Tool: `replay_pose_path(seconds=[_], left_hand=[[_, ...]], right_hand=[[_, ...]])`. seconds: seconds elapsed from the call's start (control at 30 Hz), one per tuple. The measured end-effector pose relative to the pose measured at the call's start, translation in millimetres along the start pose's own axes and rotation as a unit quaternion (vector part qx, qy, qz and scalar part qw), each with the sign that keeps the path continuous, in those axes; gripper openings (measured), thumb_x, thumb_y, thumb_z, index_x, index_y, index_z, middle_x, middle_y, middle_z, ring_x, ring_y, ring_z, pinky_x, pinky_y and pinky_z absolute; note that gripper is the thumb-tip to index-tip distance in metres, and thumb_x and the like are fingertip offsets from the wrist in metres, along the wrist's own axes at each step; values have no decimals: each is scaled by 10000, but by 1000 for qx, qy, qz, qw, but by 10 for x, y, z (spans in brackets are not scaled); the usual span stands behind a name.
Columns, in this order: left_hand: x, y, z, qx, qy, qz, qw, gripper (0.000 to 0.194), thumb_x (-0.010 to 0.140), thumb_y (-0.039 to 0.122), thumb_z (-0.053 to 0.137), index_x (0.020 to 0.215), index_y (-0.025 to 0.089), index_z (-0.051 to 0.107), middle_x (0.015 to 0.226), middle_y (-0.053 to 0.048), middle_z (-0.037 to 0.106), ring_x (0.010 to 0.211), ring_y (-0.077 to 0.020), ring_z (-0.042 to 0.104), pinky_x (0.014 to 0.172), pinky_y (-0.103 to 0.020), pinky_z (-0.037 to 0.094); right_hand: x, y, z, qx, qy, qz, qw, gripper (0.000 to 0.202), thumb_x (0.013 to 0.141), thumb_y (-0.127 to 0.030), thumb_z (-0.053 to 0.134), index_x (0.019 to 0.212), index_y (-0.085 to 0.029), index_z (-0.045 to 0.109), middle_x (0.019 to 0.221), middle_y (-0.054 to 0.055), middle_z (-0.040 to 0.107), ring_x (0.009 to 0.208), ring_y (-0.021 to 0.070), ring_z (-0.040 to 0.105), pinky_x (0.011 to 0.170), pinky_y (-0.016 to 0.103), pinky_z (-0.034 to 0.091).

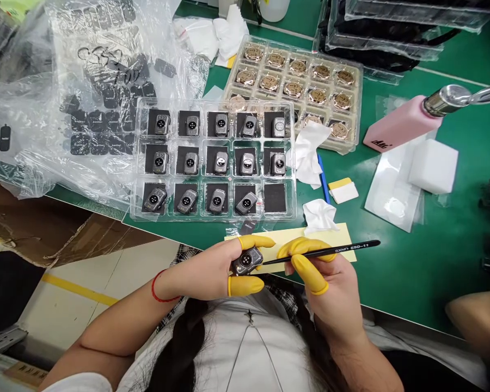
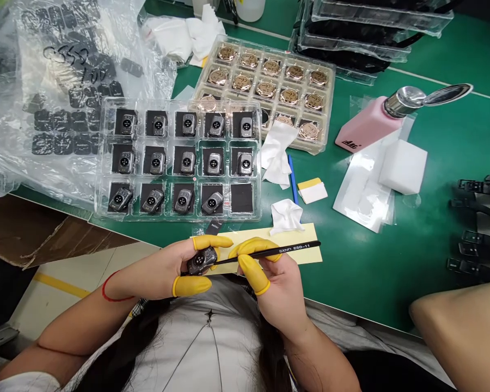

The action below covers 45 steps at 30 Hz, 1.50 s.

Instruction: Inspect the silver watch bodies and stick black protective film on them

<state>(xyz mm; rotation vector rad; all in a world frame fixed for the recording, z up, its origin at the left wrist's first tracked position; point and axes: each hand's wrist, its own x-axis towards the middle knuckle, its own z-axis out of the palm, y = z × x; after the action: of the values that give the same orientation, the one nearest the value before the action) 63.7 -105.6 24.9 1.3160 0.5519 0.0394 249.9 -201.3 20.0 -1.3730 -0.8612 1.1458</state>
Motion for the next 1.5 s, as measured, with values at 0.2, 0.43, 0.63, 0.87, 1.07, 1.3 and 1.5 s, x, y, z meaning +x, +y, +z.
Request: replay_pose_path(seconds=[0.2, 0.43, 0.63, 0.87, 1.07, 1.3, 1.5], left_hand=[[-2, 2, 4, 21, 15, 43, 999, 507, 875, 241, 554, 1361, 222, 410, 1316, -93, 551, 1145, -216, 570, 930, -326, 493], [17, 9, 6, 33, 4, 62, 998, 401, 936, 214, 444, 1337, 234, 453, 1297, -76, 551, 1192, -190, 517, 1006, -331, 425], [-28, 2, -8, 31, 49, 2, 998, 357, 938, 297, 449, 1290, 252, 488, 1228, -63, 562, 1049, -176, 560, 897, -319, 476], [402, 250, -1, 164, 249, 29, 954, 387, 914, 295, 463, 1296, 246, 427, 1116, -63, 560, 1000, -200, 560, 860, -360, 503], [902, 395, 22, 330, 282, 64, 898, 280, 888, 118, 408, 1166, 148, 420, 1325, -152, 432, 1251, -253, 437, 1071, -451, 390], [1066, 216, 157, 470, 297, 49, 830, 144, 891, 72, 354, 942, 132, 475, 1244, -183, 421, 1212, -290, 447, 990, -483, 457], [975, 358, 131, 592, 356, 72, 719, 280, 927, 190, 431, 1182, 110, 513, 1205, -162, 498, 1124, -291, 477, 925, -458, 466]], right_hand=[[6, -9, 5, -3, -12, -10, 1000, 93, 867, -229, 639, 786, -243, 683, 721, -29, 649, 659, 90, 598, 627, 177, 523], [19, 19, -41, -45, 40, -66, 996, 82, 846, -174, 656, 823, -240, 699, 812, -14, 682, 777, 111, 629, 719, 203, 516], [103, 60, -205, 46, 169, -97, 980, 24, 833, -209, 680, 845, -222, 697, 739, -10, 645, 702, 121, 601, 684, 251, 498], [139, 192, -286, 93, 182, -89, 975, 56, 815, -261, 700, 852, -220, 693, 704, -8, 633, 676, 113, 574, 666, 242, 472], [102, 317, -399, 72, 195, -78, 975, 46, 823, -241, 689, 866, -226, 681, 745, -14, 648, 651, 97, 557, 706, 245, 484], [89, 359, -466, 48, 202, -46, 977, 80, 792, -261, 712, 838, -218, 663, 706, -3, 675, 682, 144, 638, 724, 280, 519], [76, 407, -515, 63, 176, -51, 981, 118, 802, -315, 701, 816, -209, 652, 694, 13, 685, 615, 158, 636, 644, 290, 537]])
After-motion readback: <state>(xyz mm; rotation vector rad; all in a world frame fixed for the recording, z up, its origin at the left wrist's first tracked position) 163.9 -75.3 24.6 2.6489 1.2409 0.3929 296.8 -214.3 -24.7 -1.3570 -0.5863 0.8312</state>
